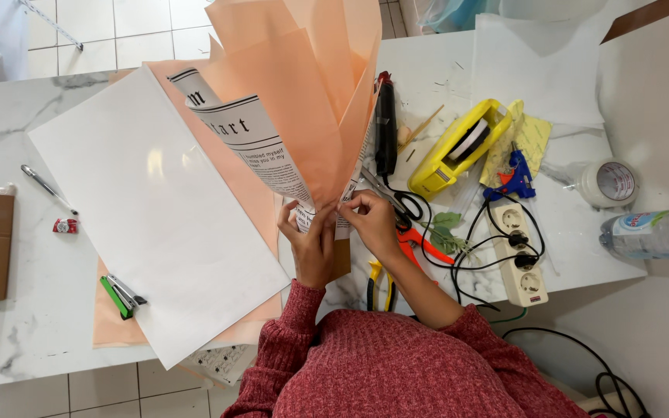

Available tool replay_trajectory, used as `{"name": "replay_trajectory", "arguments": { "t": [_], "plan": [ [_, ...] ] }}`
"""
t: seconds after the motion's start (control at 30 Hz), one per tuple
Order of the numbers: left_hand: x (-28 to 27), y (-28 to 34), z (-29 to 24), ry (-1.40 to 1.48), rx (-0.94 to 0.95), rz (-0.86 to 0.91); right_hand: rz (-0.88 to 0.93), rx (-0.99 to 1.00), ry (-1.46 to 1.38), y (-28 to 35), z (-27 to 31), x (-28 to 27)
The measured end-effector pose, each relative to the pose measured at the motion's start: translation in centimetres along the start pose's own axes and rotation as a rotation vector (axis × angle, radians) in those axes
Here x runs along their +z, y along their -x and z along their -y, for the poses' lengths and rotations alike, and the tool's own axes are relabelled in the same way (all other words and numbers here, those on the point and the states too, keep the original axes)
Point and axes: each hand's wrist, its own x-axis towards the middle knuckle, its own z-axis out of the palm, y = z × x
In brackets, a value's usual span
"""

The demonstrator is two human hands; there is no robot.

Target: The person wraps a bouquet of artificial flowers with newspaper-printed paper and peach-colored tissue paper. They secure the wrapping with tape and adjust the arrangement on a white marble table.

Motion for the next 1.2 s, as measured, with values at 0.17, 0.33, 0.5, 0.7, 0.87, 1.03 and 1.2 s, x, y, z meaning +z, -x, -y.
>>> {"name": "replay_trajectory", "arguments": {
  "t": [0.17, 0.33, 0.5, 0.7, 0.87, 1.03, 1.2],
  "plan": [
    [0.1, -0.3, -0.7, 0.011, -0.042, -0.001, 0.007, -0.056, 0.071, -0.3, -1.0, -0.6],
    [-0.1, -0.5, -1.1, 0.030, -0.081, 0.015, 0.086, -0.092, 0.092, -0.6, 0.2, -1.3],
    [-0.1, -0.9, -1.4, 0.024, -0.067, 0.020, 0.145, -0.118, 0.139, -1.3, 0.1, -1.9],
    [0.1, -0.7, -0.8, 0.038, -0.078, 0.008, 0.064, -0.193, 0.256, -1.0, 0.7, -1.8],
    [0.0, -0.7, -0.6, 0.017, -0.070, -0.016, 0.008, -0.358, 0.500, -0.6, 2.8, -1.7],
    [-0.2, -0.7, -0.6, 0.039, -0.074, -0.022, 0.051, -0.329, 0.455, -0.9, 2.9, -1.8],
    [-0.3, -1.5, -1.5, 0.061, -0.082, -0.047, 0.091, -0.223, 0.281, -1.3, 1.9, -2.0]
  ]
}}
